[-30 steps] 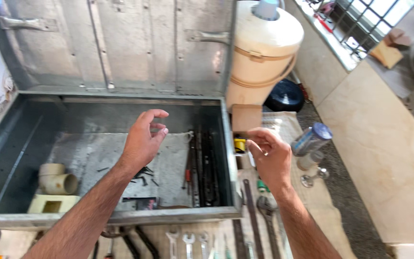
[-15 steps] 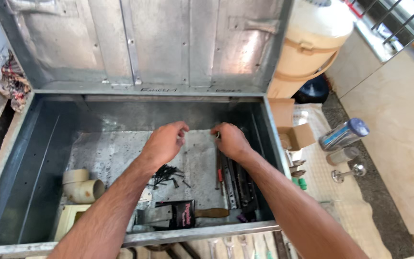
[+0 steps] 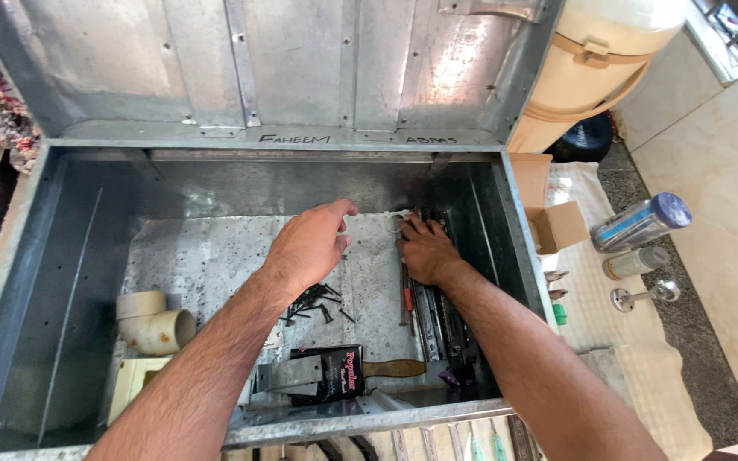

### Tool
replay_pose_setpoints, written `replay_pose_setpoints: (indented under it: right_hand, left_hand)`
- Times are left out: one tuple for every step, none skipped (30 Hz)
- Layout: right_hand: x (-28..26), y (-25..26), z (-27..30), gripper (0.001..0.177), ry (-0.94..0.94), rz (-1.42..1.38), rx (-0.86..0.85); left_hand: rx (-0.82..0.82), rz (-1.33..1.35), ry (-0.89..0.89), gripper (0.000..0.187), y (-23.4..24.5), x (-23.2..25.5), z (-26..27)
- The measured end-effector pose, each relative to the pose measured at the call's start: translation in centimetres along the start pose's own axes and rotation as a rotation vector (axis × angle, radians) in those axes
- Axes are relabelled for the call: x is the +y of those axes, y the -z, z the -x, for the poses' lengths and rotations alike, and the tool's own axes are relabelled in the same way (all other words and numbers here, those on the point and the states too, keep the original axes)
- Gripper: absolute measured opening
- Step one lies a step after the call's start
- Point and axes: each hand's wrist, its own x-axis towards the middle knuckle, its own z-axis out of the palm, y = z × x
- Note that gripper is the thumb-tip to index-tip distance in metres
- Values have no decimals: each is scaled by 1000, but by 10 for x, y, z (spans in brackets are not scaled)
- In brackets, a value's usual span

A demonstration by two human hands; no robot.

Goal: The person repeatedly picks up small metal fasteners from a metal toolbox and places them into a small cardboard box on the counter. The person also handles green plastic caps and a small white plastic piece, moving them between the toolbox and the box.

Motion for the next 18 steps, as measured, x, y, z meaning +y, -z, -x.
replay_pose_setpoints:
  right_hand:
    - [0, 0, -1, 40, -1, 9, -31]
    - [-1, -1, -3, 41, -1, 19, -61]
    - [0, -1, -3, 42, -1, 28, -92]
    - [1, -2, -5, 42, 14, 25, -61]
    - [1, -4, -7, 41, 29, 22, -30]
    - [0, -5, -8, 41, 46, 20, 1]
    - [0, -7, -8, 41, 60, 5, 22]
    - [0, -6, -10, 42, 74, -9, 45]
    - [0, -6, -10, 42, 89, -22, 68]
    - [0, -4, -10, 43, 82, -35, 65]
    - [0, -2, -10, 43, 74, -47, 62]
    - [-1, 0, -9, 44, 66, -61, 58]
    - [0, 4, -8, 47, 72, -171, 118]
    - [1, 8, -7, 50, 77, -281, 177]
    - [1, 12, -7, 53, 82, -392, 237]
    - [0, 16, -7, 42, 24, -501, 302]
    - [-2, 19, -7, 31, -34, -609, 366]
    - [-4, 22, -8, 21, -92, -716, 429]
  left_hand:
    - [-12, 2, 11, 43, 0, 2, 0]
    - [-23, 3, 23, 43, 0, 3, 0]
    - [-34, 5, 35, 43, -1, 3, 1]
    - [-39, -4, 28, 43, -1, 3, 1]
    - [-44, -12, 22, 43, -2, 2, 1]
    - [-48, -20, 16, 43, -2, 1, 1]
    - [-47, -16, 23, 43, -2, 0, 1]
    - [-43, -12, 30, 44, -2, 0, 1]
    - [-39, -9, 36, 44, -2, -1, 0]
    - [-42, -15, 36, 45, -1, -1, -1]
    - [-46, -20, 36, 45, -1, -1, 0]
    - [-52, -26, 37, 45, -1, -2, 0]
    - [-56, -15, 51, 45, -1, -2, 0]
    - [-61, -5, 65, 45, -1, -1, -1]
    - [-65, 5, 79, 45, -1, -2, -1]
    - [-71, 2, 88, 46, 0, -2, -1]
    - [-77, -1, 97, 46, 0, -3, -1]
    - [-81, -3, 107, 46, 0, -4, -1]
